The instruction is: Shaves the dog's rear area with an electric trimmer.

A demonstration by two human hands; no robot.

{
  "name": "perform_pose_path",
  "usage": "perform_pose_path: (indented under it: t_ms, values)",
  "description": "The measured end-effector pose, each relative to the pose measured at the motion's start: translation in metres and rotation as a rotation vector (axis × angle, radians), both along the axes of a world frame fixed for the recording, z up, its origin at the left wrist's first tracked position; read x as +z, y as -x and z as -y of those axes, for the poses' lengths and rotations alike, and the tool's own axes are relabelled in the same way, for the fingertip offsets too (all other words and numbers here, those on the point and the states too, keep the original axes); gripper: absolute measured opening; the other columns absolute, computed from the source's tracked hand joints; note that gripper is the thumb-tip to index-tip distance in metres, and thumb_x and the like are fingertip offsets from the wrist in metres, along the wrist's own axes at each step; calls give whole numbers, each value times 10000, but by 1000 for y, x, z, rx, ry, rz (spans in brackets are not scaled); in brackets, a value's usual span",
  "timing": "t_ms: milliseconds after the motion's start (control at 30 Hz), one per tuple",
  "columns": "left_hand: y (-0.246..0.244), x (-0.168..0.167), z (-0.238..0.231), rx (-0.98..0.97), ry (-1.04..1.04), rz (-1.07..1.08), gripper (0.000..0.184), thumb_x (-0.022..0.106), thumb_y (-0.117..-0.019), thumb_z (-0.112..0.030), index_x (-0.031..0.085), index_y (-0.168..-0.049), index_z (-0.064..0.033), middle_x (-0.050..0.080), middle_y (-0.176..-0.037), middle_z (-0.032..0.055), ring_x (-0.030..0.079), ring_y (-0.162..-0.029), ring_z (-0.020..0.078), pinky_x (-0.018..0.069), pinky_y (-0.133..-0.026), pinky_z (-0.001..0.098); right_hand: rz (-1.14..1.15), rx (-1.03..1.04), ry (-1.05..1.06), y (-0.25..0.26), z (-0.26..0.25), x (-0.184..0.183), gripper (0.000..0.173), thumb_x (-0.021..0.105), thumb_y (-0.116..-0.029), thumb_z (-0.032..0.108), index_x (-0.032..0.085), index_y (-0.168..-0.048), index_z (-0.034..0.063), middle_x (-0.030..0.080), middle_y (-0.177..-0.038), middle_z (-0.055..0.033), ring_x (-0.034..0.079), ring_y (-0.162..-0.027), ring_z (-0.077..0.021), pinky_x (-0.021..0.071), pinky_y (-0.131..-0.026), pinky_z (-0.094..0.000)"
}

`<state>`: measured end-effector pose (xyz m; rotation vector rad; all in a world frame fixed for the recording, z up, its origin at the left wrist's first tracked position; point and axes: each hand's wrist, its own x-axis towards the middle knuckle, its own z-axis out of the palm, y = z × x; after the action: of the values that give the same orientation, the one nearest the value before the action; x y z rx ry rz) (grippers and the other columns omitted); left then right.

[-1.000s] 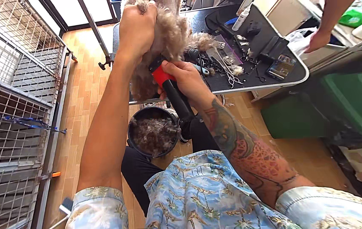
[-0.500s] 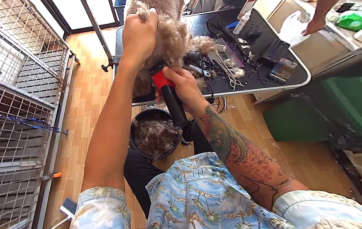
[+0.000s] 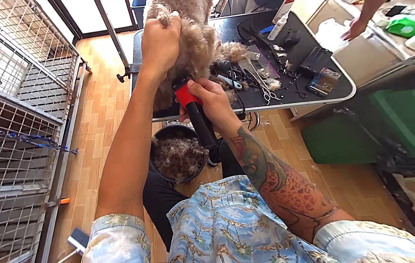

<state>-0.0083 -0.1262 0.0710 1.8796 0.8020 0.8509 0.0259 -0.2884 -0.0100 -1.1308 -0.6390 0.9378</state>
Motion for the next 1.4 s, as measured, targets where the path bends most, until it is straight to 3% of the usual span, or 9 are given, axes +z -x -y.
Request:
perform_pose_path:
  t_ms: [400,600,800,933,1067,1233,1400]
  values:
    - [2,0,1,30,25,13,287,536,-1043,-348,630,-949,-94,652,-795,28,666,-748,136,553,-669,376,-119,-78,57,-9,-17,-9,355,441,-1108,329,580,-1118,2,690,-840,-182,706,-614,-304,649,-578,-481]
    - [1,-1,0,15,27,42,277,534,-1045,-342,631,-965,-96,653,-799,21,667,-749,128,560,-676,369,-86,-55,-18,-2,-14,-7,323,444,-1104,282,577,-1123,-11,694,-880,-198,711,-638,-309,652,-595,-493]
    - [2,-4,2,8,-28,17,317,529,-1050,-363,632,-897,-104,627,-746,13,642,-698,132,535,-644,377,-166,-81,38,-9,-18,-7,387,433,-1109,347,593,-1153,-3,696,-858,-193,709,-623,-315,650,-584,-494]
    - [6,-9,1,35,-155,-46,451,494,-1047,-461,642,-826,-96,631,-718,17,651,-681,148,549,-649,420,-177,58,55,-5,10,-30,409,444,-1089,429,599,-1212,71,715,-925,-178,714,-654,-287,639,-587,-458]
    - [13,-17,13,16,-186,32,457,513,-1039,-505,698,-952,-96,695,-819,0,692,-776,116,595,-744,412,-237,270,9,-7,39,-75,311,560,-1028,271,575,-1224,30,690,-885,-159,699,-693,-245,626,-634,-399]
    - [23,-35,39,23,-67,214,381,505,-1052,-499,610,-840,-199,604,-679,-81,560,-515,57,490,-459,261,-253,401,117,-5,86,-124,272,656,-937,159,594,-1169,33,671,-850,-76,658,-686,-163,590,-638,-337]
    - [26,-62,60,0,109,482,312,452,-1101,-347,662,-987,-146,653,-796,-54,586,-589,53,519,-530,207,-444,439,118,-5,128,-164,371,567,-992,218,453,-1331,117,689,-904,-118,690,-669,-232,609,-577,-395]
